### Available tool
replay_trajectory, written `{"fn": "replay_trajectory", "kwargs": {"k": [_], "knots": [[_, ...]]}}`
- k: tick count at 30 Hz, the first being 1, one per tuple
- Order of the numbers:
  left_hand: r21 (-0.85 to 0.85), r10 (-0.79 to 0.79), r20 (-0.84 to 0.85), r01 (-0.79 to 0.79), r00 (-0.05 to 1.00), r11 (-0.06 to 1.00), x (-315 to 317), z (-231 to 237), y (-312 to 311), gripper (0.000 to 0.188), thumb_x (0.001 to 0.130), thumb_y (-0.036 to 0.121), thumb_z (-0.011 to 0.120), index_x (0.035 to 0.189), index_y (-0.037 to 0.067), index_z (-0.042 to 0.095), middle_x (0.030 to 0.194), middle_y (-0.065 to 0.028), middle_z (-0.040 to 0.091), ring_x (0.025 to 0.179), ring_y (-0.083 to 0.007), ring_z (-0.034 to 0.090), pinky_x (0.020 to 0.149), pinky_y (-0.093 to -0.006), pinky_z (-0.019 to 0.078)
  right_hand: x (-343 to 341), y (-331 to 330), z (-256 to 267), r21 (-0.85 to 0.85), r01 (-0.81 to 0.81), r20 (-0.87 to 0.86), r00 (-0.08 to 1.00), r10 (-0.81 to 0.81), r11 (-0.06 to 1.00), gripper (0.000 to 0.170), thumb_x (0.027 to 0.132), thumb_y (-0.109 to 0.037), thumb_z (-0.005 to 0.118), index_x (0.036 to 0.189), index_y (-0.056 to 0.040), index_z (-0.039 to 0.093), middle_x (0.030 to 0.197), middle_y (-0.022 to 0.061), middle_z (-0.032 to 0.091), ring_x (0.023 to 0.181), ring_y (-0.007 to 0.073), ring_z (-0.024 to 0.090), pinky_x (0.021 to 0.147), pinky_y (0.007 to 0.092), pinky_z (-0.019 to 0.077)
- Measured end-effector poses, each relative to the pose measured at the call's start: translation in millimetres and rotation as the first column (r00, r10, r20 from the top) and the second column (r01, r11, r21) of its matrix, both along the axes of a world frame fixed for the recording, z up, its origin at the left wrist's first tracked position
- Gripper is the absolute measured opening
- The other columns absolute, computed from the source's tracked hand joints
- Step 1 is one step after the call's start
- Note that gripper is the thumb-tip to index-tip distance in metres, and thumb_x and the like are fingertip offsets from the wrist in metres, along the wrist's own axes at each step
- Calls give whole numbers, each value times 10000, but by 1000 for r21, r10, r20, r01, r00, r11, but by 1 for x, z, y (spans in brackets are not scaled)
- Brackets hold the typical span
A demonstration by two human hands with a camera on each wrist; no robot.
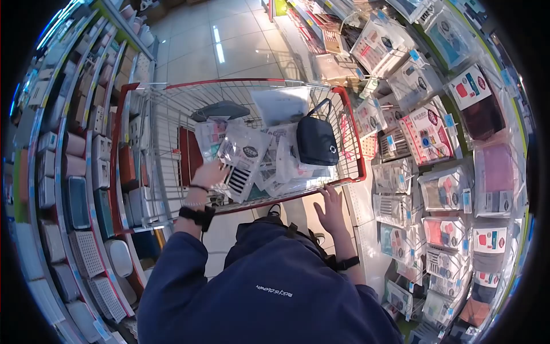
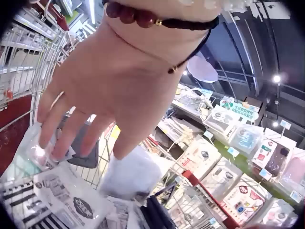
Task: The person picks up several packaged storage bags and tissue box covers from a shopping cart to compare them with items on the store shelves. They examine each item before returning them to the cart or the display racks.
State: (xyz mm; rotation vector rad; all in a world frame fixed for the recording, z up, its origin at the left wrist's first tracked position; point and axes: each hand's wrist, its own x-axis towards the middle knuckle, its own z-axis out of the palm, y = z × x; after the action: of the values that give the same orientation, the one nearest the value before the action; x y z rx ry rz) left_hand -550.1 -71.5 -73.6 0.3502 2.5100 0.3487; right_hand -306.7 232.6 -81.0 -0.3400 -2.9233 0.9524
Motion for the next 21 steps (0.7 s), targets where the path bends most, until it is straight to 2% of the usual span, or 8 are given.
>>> {"fn": "replay_trajectory", "kwargs": {"k": [4,8,9,11,12,15,19,21], "knots": [[233,153,-33,-141,988,962,-70,-55,6,453,735,415,506,1013,61,549,905,-186,592,909,-314,555,785,-374,435,-1,-10,-22,188,11,92,995,-29,982,434,787,-258,529,1171,-111,394,1263,117,318,1244,339,174,995,527,135],[77,234,16,-234,972,969,-73,-112,2,498,712,399,536,1085,72,499,1029,-199,551,987,-333,512,827,-380,410,7,-8,-19,229,63,157,982,-101,971,422,771,-243,543,1157,-132,411,1261,111,318,1262,335,124,994,528,139],[9,111,127,-113,986,994,-87,-181,-24,559,693,409,569,1136,84,469,1068,-191,535,1022,-319,495,853,-376,396,8,-5,-17,211,58,182,978,-98,976,419,766,-238,546,1152,-138,416,1256,111,320,1265,333,116,995,525,141],[-58,215,184,-208,959,976,-70,-243,-51,704,645,425,607,1170,-4,421,1083,-230,513,1028,-334,491,885,-362,388,13,-4,-12,211,78,208,970,-123,974,416,751,-223,561,1137,-136,431,1244,111,327,1267,333,112,998,518,143],[-126,372,139,-356,918,926,-50,-225,-43,746,618,399,642,1178,-27,395,1125,-240,480,1050,-337,473,892,-360,387,15,-3,-11,192,98,213,967,-139,977,412,746,-215,567,1129,-134,440,1242,109,329,1266,336,114,998,515,146],[-123,466,284,-450,838,884,-23,-221,-46,757,604,321,688,1198,-20,365,1157,-227,460,1076,-321,455,895,-356,387,20,0,-15,153,119,225,962,-152,981,391,733,-185,574,1105,-129,465,1240,107,332,1264,344,118,1001,503,158],[42,335,333,-368,882,929,-5,-255,-56,770,571,239,731,1190,-30,361,1155,-212,466,1076,-298,458,888,-338,392,28,2,-10,125,135,214,964,-160,983,369,733,-138,563,1089,-122,467,1241,106,330,1261,351,122,985,498,186],[144,407,375,-486,833,862,3,-250,-45,797,534,197,764,1182,-38,364,1132,-191,488,1045,-274,483,882,-318,394,28,2,-5,145,136,241,956,-168,980,371,730,-134,569,1086,-119,465,1238,107,332,1257,352,133,982,482,201]]}}
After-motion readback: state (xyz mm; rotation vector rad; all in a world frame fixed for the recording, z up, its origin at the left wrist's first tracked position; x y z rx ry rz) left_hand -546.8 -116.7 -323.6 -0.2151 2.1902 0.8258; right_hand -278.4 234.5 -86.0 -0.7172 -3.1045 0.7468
